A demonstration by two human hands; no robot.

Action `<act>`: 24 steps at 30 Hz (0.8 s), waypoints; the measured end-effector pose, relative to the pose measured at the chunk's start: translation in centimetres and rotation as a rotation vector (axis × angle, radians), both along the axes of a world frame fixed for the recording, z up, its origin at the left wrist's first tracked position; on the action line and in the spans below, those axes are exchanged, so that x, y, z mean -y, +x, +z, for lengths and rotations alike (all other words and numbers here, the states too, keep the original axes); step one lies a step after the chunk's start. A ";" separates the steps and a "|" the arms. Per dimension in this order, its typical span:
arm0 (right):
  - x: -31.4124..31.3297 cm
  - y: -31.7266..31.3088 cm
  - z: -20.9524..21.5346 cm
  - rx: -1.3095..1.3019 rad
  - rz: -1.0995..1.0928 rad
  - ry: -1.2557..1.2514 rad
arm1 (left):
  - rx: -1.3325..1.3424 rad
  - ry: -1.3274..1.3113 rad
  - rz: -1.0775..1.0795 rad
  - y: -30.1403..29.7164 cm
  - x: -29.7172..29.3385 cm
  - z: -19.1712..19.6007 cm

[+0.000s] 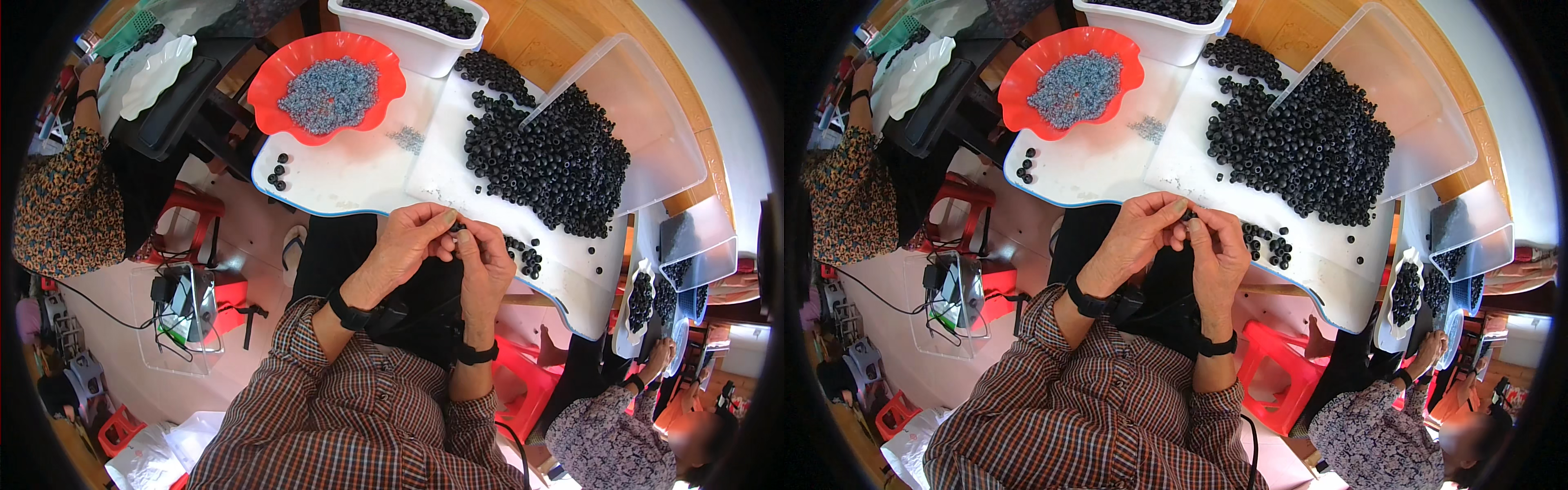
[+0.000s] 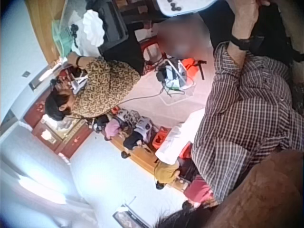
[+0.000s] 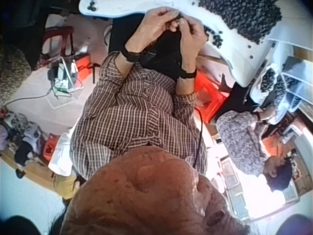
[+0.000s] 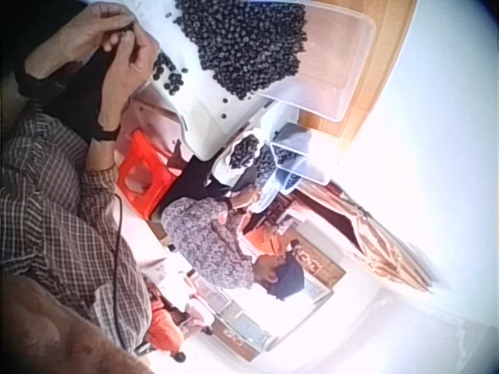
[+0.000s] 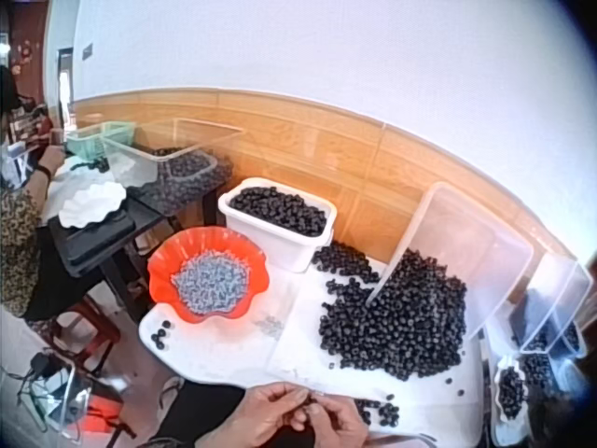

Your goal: Sorting small black rubber or plastic components from a large bin into smaller containers on a workbench.

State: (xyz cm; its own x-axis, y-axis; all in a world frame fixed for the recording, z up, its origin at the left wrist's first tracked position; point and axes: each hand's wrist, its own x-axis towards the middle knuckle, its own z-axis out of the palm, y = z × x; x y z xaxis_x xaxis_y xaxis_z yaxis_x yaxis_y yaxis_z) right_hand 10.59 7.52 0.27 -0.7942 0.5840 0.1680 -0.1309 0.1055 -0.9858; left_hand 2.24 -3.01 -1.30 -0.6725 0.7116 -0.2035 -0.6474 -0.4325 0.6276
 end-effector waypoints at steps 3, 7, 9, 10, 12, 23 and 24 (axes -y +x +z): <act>0.1 -0.1 0.2 -0.009 -0.002 -0.012 | 0.008 0.004 -0.004 0.0 0.0 0.2; 0.1 0.0 0.2 -0.023 -0.004 -0.074 | 0.035 0.039 -0.015 -0.1 0.0 0.4; 0.1 0.0 0.1 -0.038 -0.008 -0.097 | 0.050 0.051 -0.026 -0.1 0.0 0.3; 0.1 0.0 0.1 -0.047 -0.010 -0.097 | 0.058 0.056 -0.032 -0.1 0.0 0.3; 0.1 0.0 0.1 -0.057 -0.010 -0.092 | 0.059 0.065 -0.028 -0.1 -0.1 0.1; 0.2 -0.1 0.3 -0.052 -0.034 -0.029 | 0.059 0.063 -0.022 -0.1 0.0 0.3; 0.3 -0.1 0.3 -0.056 -0.034 -0.032 | 0.067 0.063 -0.022 -0.1 0.0 0.3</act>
